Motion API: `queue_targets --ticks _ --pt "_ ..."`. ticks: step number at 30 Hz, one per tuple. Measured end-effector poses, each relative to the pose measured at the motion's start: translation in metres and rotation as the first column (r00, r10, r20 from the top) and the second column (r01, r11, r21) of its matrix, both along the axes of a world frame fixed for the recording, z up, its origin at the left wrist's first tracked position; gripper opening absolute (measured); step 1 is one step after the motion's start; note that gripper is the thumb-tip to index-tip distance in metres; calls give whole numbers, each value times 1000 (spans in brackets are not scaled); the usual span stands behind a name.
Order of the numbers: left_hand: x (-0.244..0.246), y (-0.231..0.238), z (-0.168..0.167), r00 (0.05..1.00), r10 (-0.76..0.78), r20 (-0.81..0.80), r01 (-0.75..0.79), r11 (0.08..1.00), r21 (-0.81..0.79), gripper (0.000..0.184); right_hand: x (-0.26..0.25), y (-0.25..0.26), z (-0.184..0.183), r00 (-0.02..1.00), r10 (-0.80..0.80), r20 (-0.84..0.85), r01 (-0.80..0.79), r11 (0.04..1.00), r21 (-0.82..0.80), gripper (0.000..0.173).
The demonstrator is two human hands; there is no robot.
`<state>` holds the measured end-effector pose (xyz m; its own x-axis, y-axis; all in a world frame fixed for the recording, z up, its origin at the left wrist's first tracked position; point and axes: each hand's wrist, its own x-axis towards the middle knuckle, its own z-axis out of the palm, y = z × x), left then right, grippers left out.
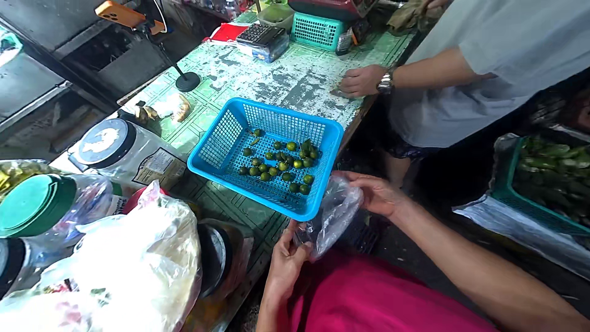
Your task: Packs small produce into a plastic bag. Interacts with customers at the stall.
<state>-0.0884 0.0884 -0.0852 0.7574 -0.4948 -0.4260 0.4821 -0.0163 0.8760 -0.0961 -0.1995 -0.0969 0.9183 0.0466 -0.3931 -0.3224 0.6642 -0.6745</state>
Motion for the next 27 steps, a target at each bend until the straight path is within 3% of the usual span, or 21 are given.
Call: queue_targets --ticks 3,5,6,8,9,10,11,12,15,17,19,21,24,27 --pt "2 -6 1 977 202 -65 -207 975 -83 57 5 -9 4 991 15 135 -22 998 54 28" --pt "3 -8 -2 960 256 -111 -267 958 -103 59 2 -13 5 986 122 115 -100 979 -177 20" --pt "3 -8 -4 961 251 -113 -262 960 -99 62 1 -13 8 979 198 44 -165 905 -391 19" --pt "3 -11 -4 975 202 -96 -209 976 -65 67 7 -9 13 918 361 -165 -350 541 -764 20" --pt "2 -15 -3 982 172 -79 -176 983 -43 68 13 -5 14 882 400 -248 -404 371 -836 25" --pt "0 -18 -1 987 144 -68 -146 989 -28 68 19 -1 17 866 403 -297 -430 295 -854 28" --pt "0 -21 1 990 123 -75 -125 992 -25 69 25 2 22 867 379 -323 -447 307 -840 30" --pt "0 -22 6 989 113 -100 -117 993 -27 68 30 6 28 881 334 -334 -453 395 -799 29" --pt "5 -24 17 970 144 -196 -150 988 -20 62 41 7 38 920 255 -297 -377 782 -496 13" --pt "10 -24 22 960 147 -239 -161 986 -39 59 46 0 37 914 263 -310 -348 899 -264 26" --pt "14 -25 25 954 152 -258 -167 985 -36 55 59 -3 40 893 226 -389 -344 900 -267 50" --pt "16 -29 27 956 160 -248 -168 986 -10 50 76 1 41 883 129 -451 -340 839 -425 61" --pt "16 -32 29 964 166 -210 -163 986 35 48 99 2 45 869 102 -485 -393 738 -549 49" --pt "16 -33 32 964 173 -203 -165 985 58 44 104 6 51 860 118 -496 -417 723 -551 28"
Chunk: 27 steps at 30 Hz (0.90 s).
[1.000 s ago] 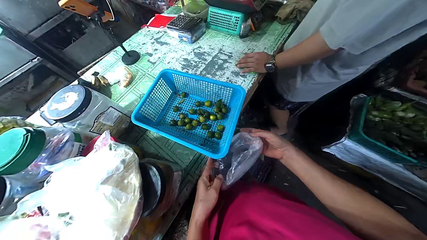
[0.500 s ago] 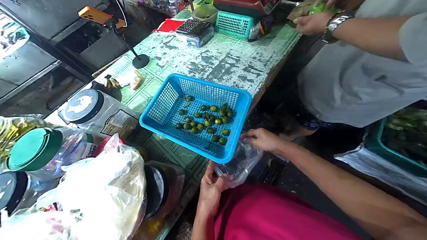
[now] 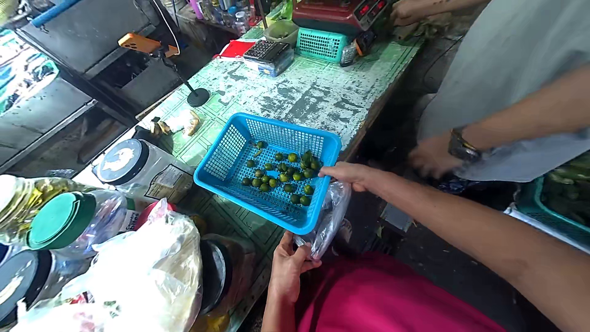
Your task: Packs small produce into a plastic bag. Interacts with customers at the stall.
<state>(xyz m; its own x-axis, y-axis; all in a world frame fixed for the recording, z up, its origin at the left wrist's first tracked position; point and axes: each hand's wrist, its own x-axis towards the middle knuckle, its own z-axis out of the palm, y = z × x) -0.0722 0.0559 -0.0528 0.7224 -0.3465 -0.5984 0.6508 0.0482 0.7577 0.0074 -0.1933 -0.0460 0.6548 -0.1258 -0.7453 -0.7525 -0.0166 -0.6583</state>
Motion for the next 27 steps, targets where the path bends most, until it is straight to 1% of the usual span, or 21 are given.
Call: queue_targets --ticks 3,5,8,9,11,13,17,21,24,27 --pt "1 1 0 1000 -10 -3 10 1000 13 39 -7 2 3 999 -28 35 27 999 27 28" --pt "3 4 -2 1000 -13 3 13 1000 19 37 -13 3 4 993 -61 106 56 997 43 26" --pt "11 4 0 1000 11 30 -11 1000 16 36 -20 0 7 964 -135 230 109 987 121 18" --pt "15 4 3 999 14 43 -14 1000 6 37 -20 -1 8 950 -159 267 125 982 140 14" --pt "23 3 8 997 17 72 -15 1000 -17 39 -19 -4 11 929 -182 321 138 978 155 12" --pt "33 3 11 995 16 94 -13 999 -36 40 -18 -8 11 915 -184 360 141 980 143 13" --pt "51 1 15 994 41 106 -35 998 -57 32 -14 -16 4 885 -196 422 153 979 134 19" --pt "66 -6 22 992 25 123 -21 999 -35 32 -8 -21 2 859 -219 463 180 975 126 16" --pt "77 -9 25 987 18 159 -13 999 -30 30 -3 -25 2 839 -208 502 186 978 95 20" --pt "90 -11 23 984 29 178 -24 999 -30 24 3 -28 0 798 -192 571 179 981 80 23"
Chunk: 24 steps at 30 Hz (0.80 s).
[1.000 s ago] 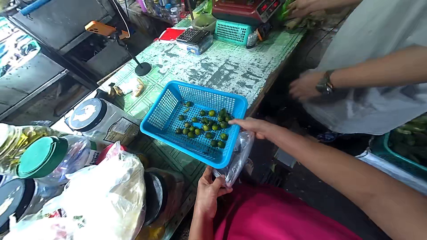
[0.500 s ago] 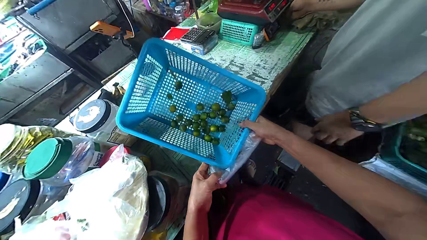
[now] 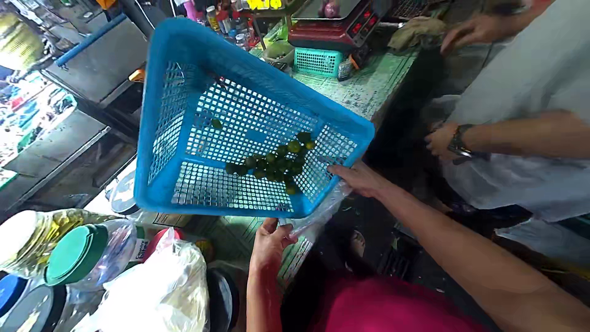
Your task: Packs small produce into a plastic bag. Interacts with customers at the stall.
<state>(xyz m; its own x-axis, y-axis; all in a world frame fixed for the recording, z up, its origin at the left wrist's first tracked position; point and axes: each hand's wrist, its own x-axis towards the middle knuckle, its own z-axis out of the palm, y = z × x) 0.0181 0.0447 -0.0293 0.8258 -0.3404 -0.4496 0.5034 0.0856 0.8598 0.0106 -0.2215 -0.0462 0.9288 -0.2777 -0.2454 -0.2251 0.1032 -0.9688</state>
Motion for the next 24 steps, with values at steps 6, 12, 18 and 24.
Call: queue_targets --ticks 6,12,18,24 --pt "20 -6 1 998 55 13 -55 998 21 18 23 -1 14 993 28 -114 -31 999 -29 36" --pt "30 -1 3 995 95 33 -95 995 22 18 36 3 -1 998 58 30 -58 998 5 28" --pt "30 -3 -3 991 135 22 -135 991 5 18 34 5 -1 999 45 -13 -45 999 -11 38" --pt "32 -7 2 990 140 19 -140 990 0 16 36 2 -2 999 46 -20 -47 999 -22 32"
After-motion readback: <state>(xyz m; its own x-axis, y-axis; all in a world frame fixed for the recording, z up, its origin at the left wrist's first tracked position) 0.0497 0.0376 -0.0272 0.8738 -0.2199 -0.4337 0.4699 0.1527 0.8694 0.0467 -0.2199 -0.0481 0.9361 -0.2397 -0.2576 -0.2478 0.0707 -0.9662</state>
